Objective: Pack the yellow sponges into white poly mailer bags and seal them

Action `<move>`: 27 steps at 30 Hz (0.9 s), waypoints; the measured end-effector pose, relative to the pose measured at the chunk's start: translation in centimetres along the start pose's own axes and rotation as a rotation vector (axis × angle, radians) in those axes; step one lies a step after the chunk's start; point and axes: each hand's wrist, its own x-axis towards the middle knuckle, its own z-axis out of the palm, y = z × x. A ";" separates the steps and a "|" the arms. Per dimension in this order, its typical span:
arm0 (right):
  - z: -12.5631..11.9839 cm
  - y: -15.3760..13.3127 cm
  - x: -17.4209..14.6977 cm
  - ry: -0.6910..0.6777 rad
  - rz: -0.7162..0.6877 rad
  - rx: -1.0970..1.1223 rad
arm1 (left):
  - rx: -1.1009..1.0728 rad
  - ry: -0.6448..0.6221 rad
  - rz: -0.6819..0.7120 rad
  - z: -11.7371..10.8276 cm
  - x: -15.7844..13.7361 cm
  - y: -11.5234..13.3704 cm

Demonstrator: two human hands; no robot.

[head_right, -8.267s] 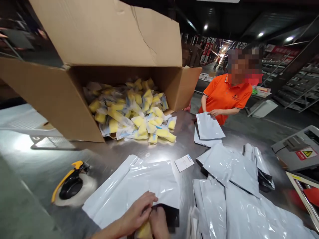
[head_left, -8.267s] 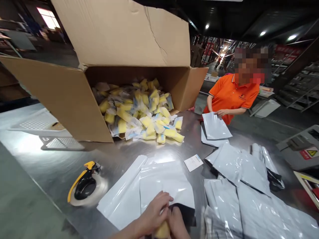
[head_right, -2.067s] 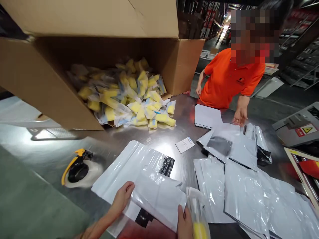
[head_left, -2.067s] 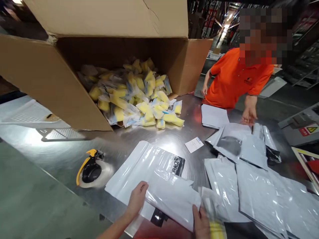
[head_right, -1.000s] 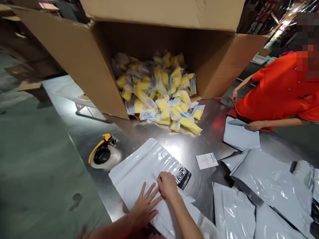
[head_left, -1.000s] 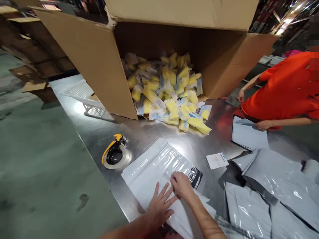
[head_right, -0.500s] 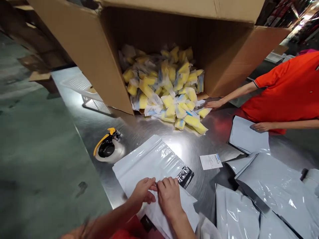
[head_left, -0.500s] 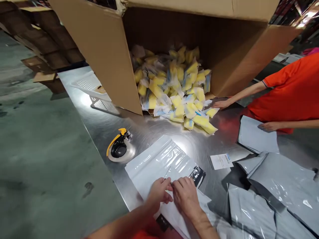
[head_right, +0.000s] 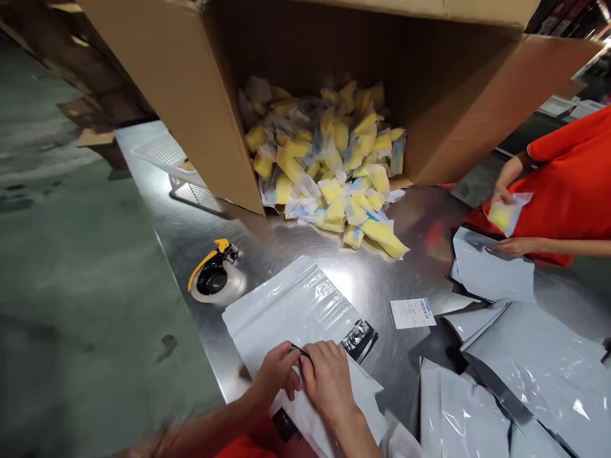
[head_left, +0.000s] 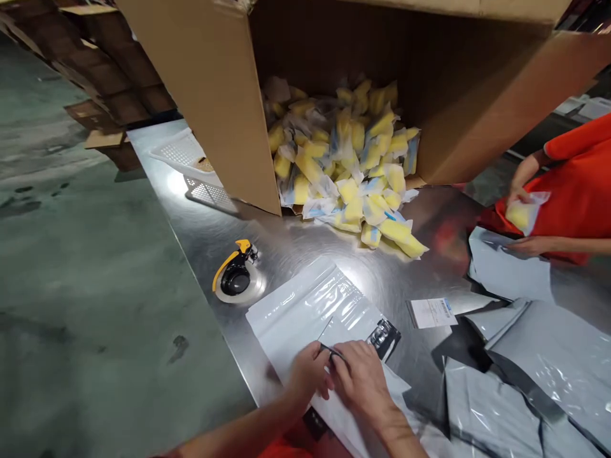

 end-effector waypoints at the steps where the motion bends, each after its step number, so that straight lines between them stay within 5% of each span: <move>1: 0.2 0.0 0.3 -0.013 0.007 -0.028 | 0.009 0.007 0.024 0.1 -0.1 0.0; 6: 0.9 -0.1 2.0 -0.198 0.021 -0.191 | 0.037 0.046 0.084 0.3 -0.6 0.0; 13: 0.7 0.0 3.6 -0.352 0.309 0.072 | -0.019 0.065 0.085 0.4 -0.2 0.3; 17: 0.6 1.8 4.2 -0.243 0.691 0.533 | -0.057 0.093 0.086 0.3 -0.3 0.5; 20: 0.2 3.7 4.3 -0.089 0.845 0.754 | -0.018 0.119 0.128 0.0 -1.1 -0.4; 23: -0.4 4.9 4.2 -0.068 0.900 0.845 | 0.405 0.075 0.512 0.1 -1.6 -2.4; 25: -0.4 4.9 4.2 -0.045 0.911 0.868 | 0.774 -0.065 0.895 0.4 -1.0 -4.0; 27: -0.1 4.6 4.3 -0.013 0.905 0.873 | 1.091 -0.227 1.132 0.8 0.2 -5.3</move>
